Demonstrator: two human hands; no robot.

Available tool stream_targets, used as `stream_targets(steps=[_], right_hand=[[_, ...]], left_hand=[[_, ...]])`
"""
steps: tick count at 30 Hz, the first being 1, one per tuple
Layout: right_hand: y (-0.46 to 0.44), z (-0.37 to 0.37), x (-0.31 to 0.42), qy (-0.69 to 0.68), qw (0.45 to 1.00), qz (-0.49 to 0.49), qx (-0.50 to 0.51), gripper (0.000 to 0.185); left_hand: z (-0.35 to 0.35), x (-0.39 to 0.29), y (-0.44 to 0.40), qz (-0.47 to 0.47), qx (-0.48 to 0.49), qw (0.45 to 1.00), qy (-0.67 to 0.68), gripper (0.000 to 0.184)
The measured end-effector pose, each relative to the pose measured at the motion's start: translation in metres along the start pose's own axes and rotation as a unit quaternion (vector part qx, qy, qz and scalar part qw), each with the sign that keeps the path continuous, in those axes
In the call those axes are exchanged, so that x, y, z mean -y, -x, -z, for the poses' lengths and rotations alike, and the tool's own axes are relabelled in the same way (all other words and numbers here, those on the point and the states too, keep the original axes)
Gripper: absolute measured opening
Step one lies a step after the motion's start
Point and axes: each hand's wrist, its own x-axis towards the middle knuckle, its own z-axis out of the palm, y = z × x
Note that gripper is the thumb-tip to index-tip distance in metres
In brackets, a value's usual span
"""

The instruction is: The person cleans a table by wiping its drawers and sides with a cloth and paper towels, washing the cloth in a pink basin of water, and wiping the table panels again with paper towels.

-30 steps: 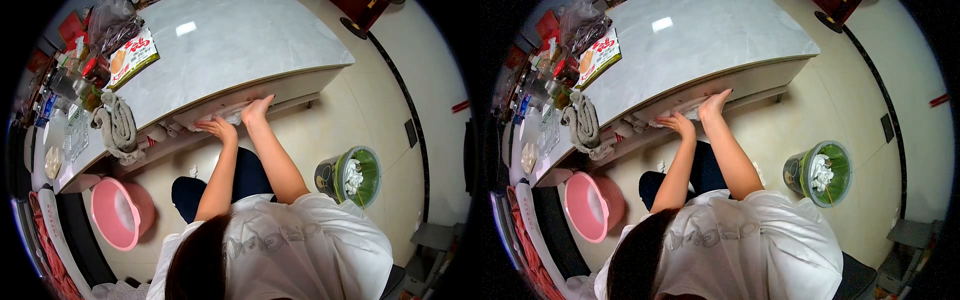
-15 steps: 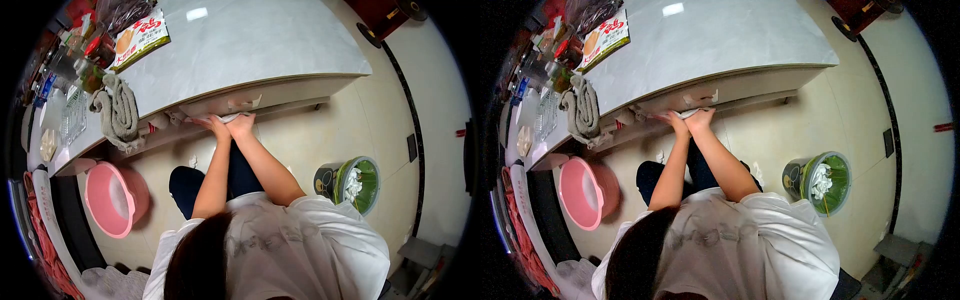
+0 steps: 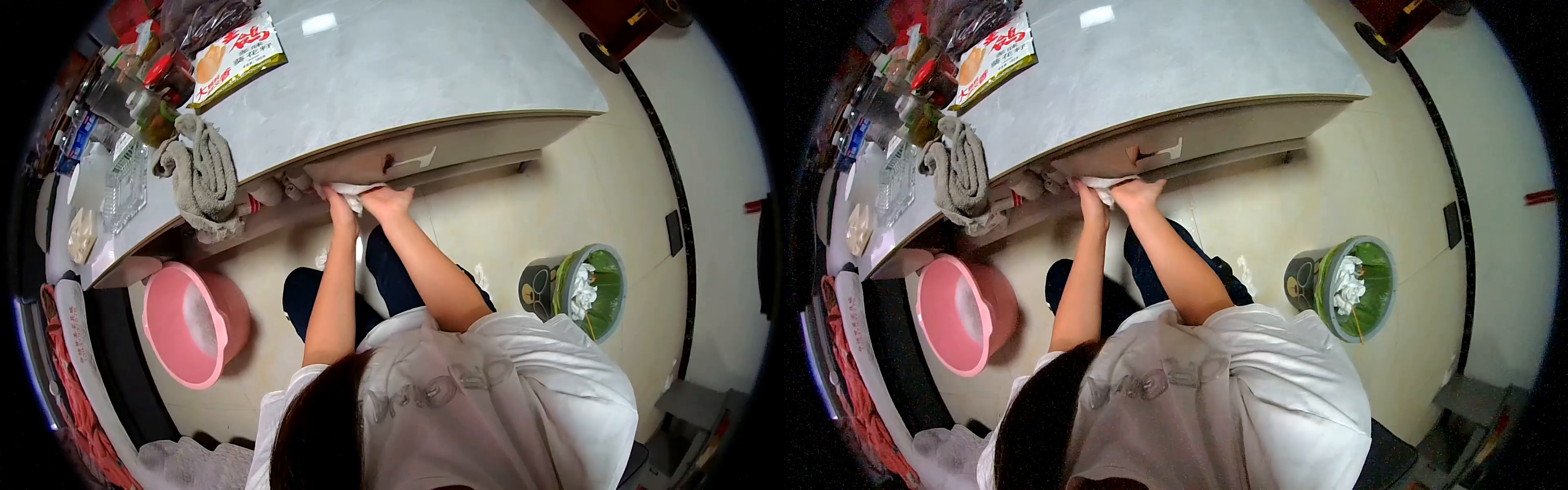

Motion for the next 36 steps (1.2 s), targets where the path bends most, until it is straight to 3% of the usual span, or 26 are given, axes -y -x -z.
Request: stream_targets(steps=[4, 6, 9, 12, 14, 17, 20, 23, 25, 26, 28, 30, 31, 36], right_hand=[[-0.006, 0.001, 0.039, 0.013, 0.998, 0.063, -0.001, 0.095], [-0.001, -0.003, 0.051, 0.042, 0.995, 0.088, 0.011, 0.094], [0.018, -0.026, 0.065, 0.027, 0.985, 0.135, 0.101, 0.086], [0.029, -0.049, 0.076, 0.091, 0.971, 0.185, 0.123, 0.082], [0.030, -0.060, 0.087, 0.127, 0.961, 0.227, 0.097, 0.082], [0.025, -0.063, 0.108, 0.154, 0.933, 0.298, 0.127, 0.084], [0.020, -0.061, 0.139, 0.205, 0.907, 0.332, 0.162, 0.081], [0.022, -0.037, 0.133, 0.419, 0.815, 0.371, 0.148, 0.078], [-0.004, -0.009, 0.134, 0.541, 0.725, 0.418, 0.089, 0.075], [-0.022, 0.001, 0.132, 0.611, 0.609, 0.502, 0.060, 0.072], [-0.023, -0.008, 0.130, 0.654, 0.508, 0.561, 0.009, 0.069], [-0.029, -0.018, 0.131, 0.635, 0.473, 0.610, -0.017, 0.067], [-0.038, -0.019, 0.132, 0.624, 0.453, 0.636, -0.034, 0.067], [-0.066, -0.022, 0.163, 0.571, 0.347, 0.744, -0.015, 0.065]], left_hand=[[-0.037, 0.013, 0.019, 0.002, -0.063, 0.998, -0.028, 0.054], [-0.044, 0.027, 0.015, -0.070, -0.032, 0.997, 0.011, 0.054], [-0.057, 0.026, 0.019, -0.022, 0.073, 0.994, 0.075, 0.067], [-0.088, 0.015, 0.038, 0.030, 0.024, 0.999, 0.036, 0.067], [-0.099, 0.026, 0.039, 0.025, 0.067, 0.997, 0.022, 0.074], [-0.133, 0.022, 0.057, 0.015, 0.095, 0.995, -0.003, 0.076], [-0.125, 0.045, 0.042, 0.030, 0.083, 0.996, -0.031, 0.076], [-0.127, 0.050, 0.052, 0.050, 0.109, 0.990, -0.073, 0.075], [-0.131, 0.050, 0.061, 0.084, 0.153, 0.979, -0.107, 0.075], [-0.122, 0.069, 0.050, 0.053, 0.164, 0.972, -0.162, 0.072], [-0.103, 0.074, 0.036, 0.134, 0.285, 0.933, -0.176, 0.067], [-0.101, 0.056, 0.060, 0.048, 0.229, 0.925, -0.299, 0.065], [-0.123, 0.017, 0.088, 0.071, 0.224, 0.915, -0.327, 0.066], [-0.070, -0.022, 0.090, -0.164, 0.271, 0.825, -0.467, 0.049]])
